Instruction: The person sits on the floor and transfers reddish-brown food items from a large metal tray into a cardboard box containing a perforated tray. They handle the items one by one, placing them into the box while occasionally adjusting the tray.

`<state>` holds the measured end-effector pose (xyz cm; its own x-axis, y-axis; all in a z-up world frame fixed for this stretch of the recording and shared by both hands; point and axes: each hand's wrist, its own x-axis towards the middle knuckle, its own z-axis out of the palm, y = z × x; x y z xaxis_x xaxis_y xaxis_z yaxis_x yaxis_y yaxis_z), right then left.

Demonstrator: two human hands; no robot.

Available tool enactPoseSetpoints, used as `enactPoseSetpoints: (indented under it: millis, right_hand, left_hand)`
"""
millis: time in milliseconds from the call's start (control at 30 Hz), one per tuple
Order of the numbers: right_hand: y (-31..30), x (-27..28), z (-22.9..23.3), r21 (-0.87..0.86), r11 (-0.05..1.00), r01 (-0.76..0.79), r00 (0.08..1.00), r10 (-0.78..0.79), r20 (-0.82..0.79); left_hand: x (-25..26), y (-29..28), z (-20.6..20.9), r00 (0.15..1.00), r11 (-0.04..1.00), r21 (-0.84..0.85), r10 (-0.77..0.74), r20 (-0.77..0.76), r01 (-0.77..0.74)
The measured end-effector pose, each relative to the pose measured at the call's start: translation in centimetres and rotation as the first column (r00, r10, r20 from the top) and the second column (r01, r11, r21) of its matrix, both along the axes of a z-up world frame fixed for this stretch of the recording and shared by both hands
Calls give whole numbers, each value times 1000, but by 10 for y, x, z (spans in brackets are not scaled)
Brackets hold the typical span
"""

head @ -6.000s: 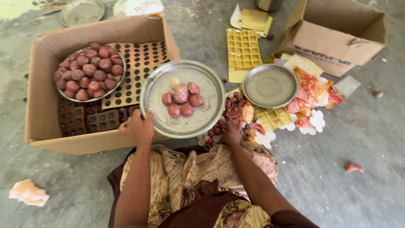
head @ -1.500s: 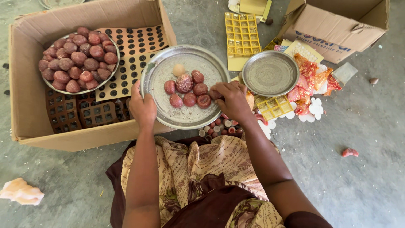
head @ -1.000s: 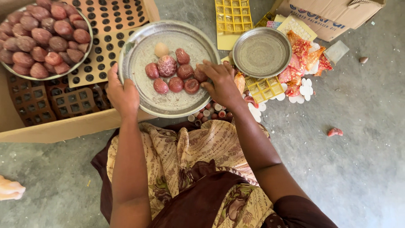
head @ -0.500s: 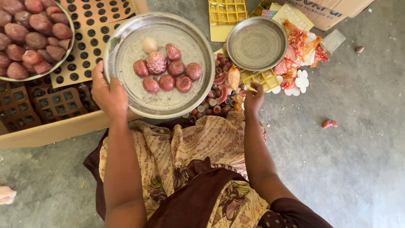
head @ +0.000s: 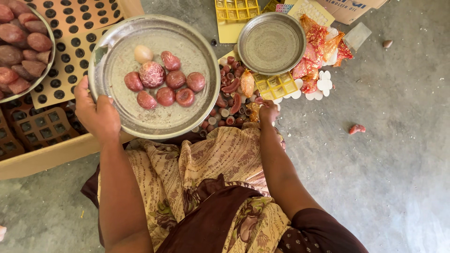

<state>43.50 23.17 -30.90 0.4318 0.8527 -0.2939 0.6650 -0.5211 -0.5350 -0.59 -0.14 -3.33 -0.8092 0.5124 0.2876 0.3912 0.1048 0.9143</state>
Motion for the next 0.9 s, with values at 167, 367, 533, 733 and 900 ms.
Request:
enactPoseSetpoints:
  millis: [167, 367, 533, 733, 900]
  right_hand:
    - [-8, -7, 2, 55, 973, -226, 974, 225, 16]
    - [-11, -18, 2, -3, 918, -396, 918, 396, 5]
    - [-23, -23, 16, 86, 818, -568, 813, 574, -91]
    - [-20, -30, 24, 225, 759, -611, 775, 632, -26]
    - [-3, -9, 8, 155, 972, -174, 814, 231, -533]
  left_hand:
    - [-1, 2, -1, 999, 1000, 19, -3, 53, 2]
    - [0, 3, 2, 998, 999, -34, 29, 61, -27]
    - [-1, 3, 2, 998, 1000, -15, 21, 54, -20]
    - [3, 3, 8, 997, 999, -48, 30, 70, -26]
    - [4, 2, 13, 999, 996, -78, 42, 35, -39]
